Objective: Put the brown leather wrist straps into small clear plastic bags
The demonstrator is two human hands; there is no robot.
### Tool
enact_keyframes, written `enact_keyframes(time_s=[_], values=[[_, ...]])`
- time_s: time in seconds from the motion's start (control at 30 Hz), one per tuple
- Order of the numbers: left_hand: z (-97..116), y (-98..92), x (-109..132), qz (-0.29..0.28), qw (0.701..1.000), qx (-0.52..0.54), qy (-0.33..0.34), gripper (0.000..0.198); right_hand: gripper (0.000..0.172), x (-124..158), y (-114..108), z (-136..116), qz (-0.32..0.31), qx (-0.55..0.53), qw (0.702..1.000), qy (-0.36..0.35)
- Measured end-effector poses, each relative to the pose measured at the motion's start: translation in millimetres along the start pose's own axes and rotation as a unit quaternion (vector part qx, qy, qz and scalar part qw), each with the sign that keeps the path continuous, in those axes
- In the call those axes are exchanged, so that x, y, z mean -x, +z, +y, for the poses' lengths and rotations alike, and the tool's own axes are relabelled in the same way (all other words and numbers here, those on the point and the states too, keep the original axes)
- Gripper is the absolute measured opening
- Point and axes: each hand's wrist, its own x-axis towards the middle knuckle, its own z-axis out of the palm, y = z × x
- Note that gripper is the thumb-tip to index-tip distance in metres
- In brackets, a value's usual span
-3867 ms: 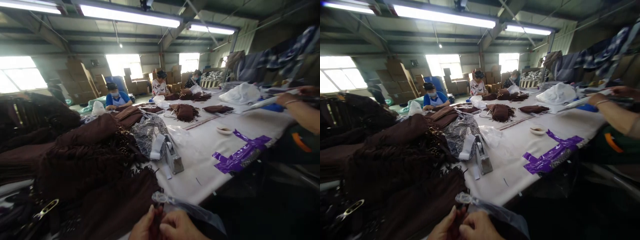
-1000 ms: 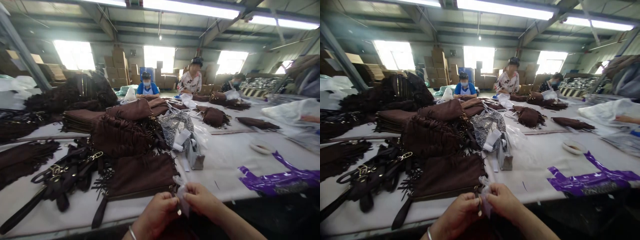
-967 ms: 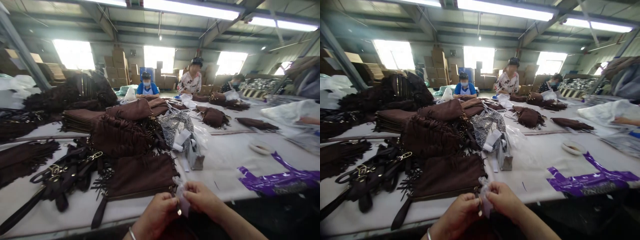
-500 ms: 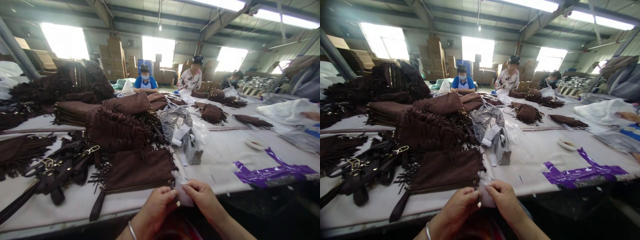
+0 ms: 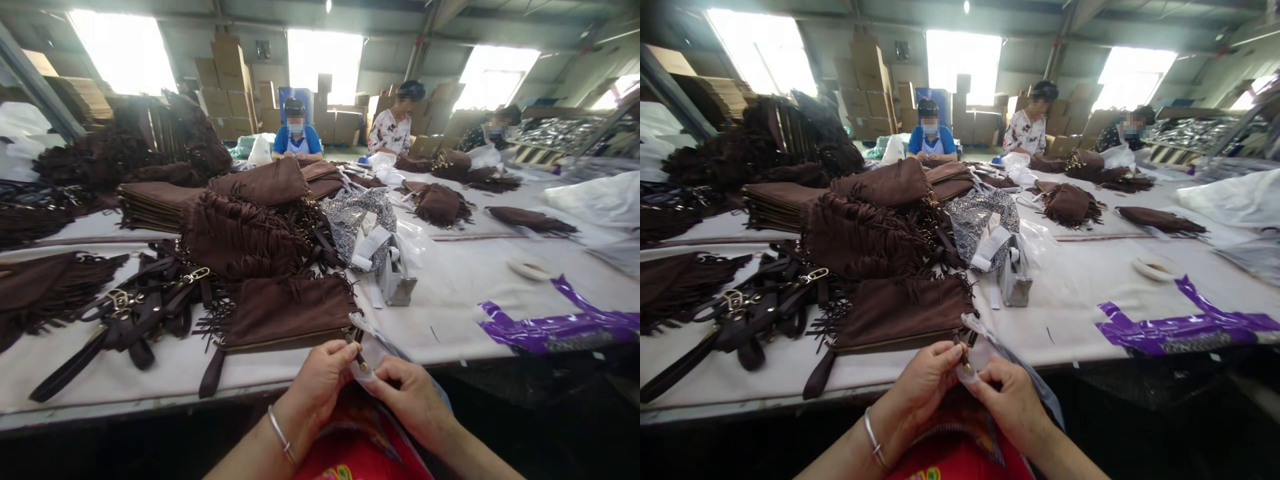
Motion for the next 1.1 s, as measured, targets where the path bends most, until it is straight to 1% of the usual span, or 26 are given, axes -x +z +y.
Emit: enact_keyframes(time_s=[0.13,0.27,0.37,0.43,0.5,0.57,0.7,0.9,1.03,1.1], values=[[-5,-3.9,0,0.005,0.999,-0.043,0.016,0.031,0.031,1,-1,-6,-0.015,-0.018,1.0,0.007],[-9,-9.1,1,0.0,0.997,-0.076,0.025,0.032,0.027,2,0,-8,-0.028,-0.041,0.999,0.014],[-11,-13.4,2,0.001,0.994,-0.11,0.014,0.032,0.025,3,0,-3,-0.036,-0.08,0.995,0.049],[-12,-14.9,3,0.01,0.991,-0.131,0.013,0.032,0.026,5,1,2,-0.054,-0.115,0.988,0.082],[-11,-14.6,3,0.02,0.989,-0.147,0.015,0.031,0.027,8,3,7,-0.073,-0.14,0.983,0.093],[-11,-13.1,4,0.025,0.987,-0.156,0.016,0.03,0.027,9,4,9,-0.079,-0.151,0.982,0.085],[-9,-11.7,4,0.027,0.987,-0.157,0.019,0.029,0.025,8,6,11,-0.066,-0.15,0.983,0.081],[-11,-18.0,7,0.009,0.988,-0.156,0.003,0.029,0.032,5,5,14,-0.055,-0.127,0.986,0.092],[-16,-19.8,6,0.006,0.989,-0.149,0.0,0.026,0.029,6,6,11,-0.074,-0.147,0.983,0.084],[-18,-19.6,6,0.005,0.989,-0.151,-0.003,0.026,0.031,4,9,7,-0.081,-0.16,0.981,0.072]])
